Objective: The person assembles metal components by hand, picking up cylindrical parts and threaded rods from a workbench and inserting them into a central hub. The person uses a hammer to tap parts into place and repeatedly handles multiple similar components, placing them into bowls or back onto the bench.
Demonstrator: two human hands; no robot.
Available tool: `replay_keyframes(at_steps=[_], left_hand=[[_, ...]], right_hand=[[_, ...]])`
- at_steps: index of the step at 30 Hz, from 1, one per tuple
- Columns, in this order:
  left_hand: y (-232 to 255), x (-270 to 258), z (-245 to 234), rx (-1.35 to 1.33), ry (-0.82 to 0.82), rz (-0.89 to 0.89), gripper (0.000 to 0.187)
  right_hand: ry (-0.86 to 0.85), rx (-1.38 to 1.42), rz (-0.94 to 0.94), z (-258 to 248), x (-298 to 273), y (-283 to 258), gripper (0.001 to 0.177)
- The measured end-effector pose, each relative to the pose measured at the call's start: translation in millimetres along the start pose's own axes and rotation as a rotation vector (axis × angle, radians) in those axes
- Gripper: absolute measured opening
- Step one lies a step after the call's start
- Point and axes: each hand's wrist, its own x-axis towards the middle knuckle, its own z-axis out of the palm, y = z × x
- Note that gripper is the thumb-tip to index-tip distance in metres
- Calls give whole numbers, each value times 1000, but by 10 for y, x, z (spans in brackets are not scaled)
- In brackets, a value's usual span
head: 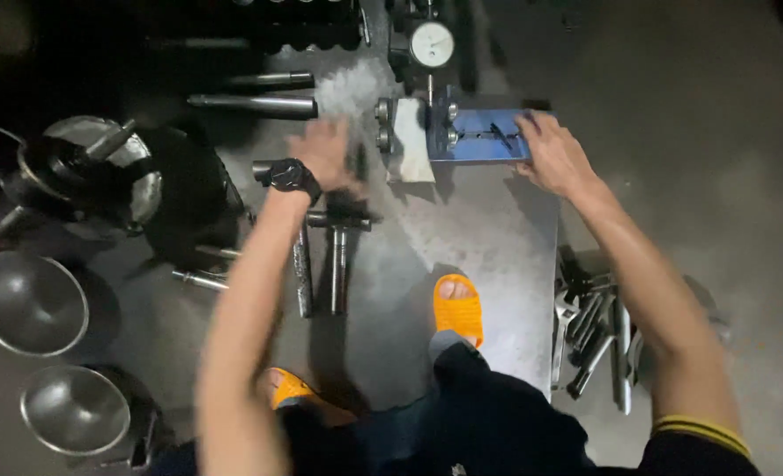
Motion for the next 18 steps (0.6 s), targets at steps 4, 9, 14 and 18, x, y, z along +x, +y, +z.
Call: replay_keyframes(at_steps=[4, 9, 14, 18], left_hand=[[421, 221, 138, -1089, 330, 194, 117], [755, 396, 549, -1255, 736, 125, 82], [854, 492, 896, -1315, 902, 0, 67], [1117, 100, 831, -1380, 915, -28, 65]], right_hand=[[-83, 2, -112, 88, 302, 84, 84], [-94, 2, -200, 466, 506, 319, 86], [86, 35, -307, 691, 463, 427, 98], [91, 113, -301, 627, 7, 369, 95]])
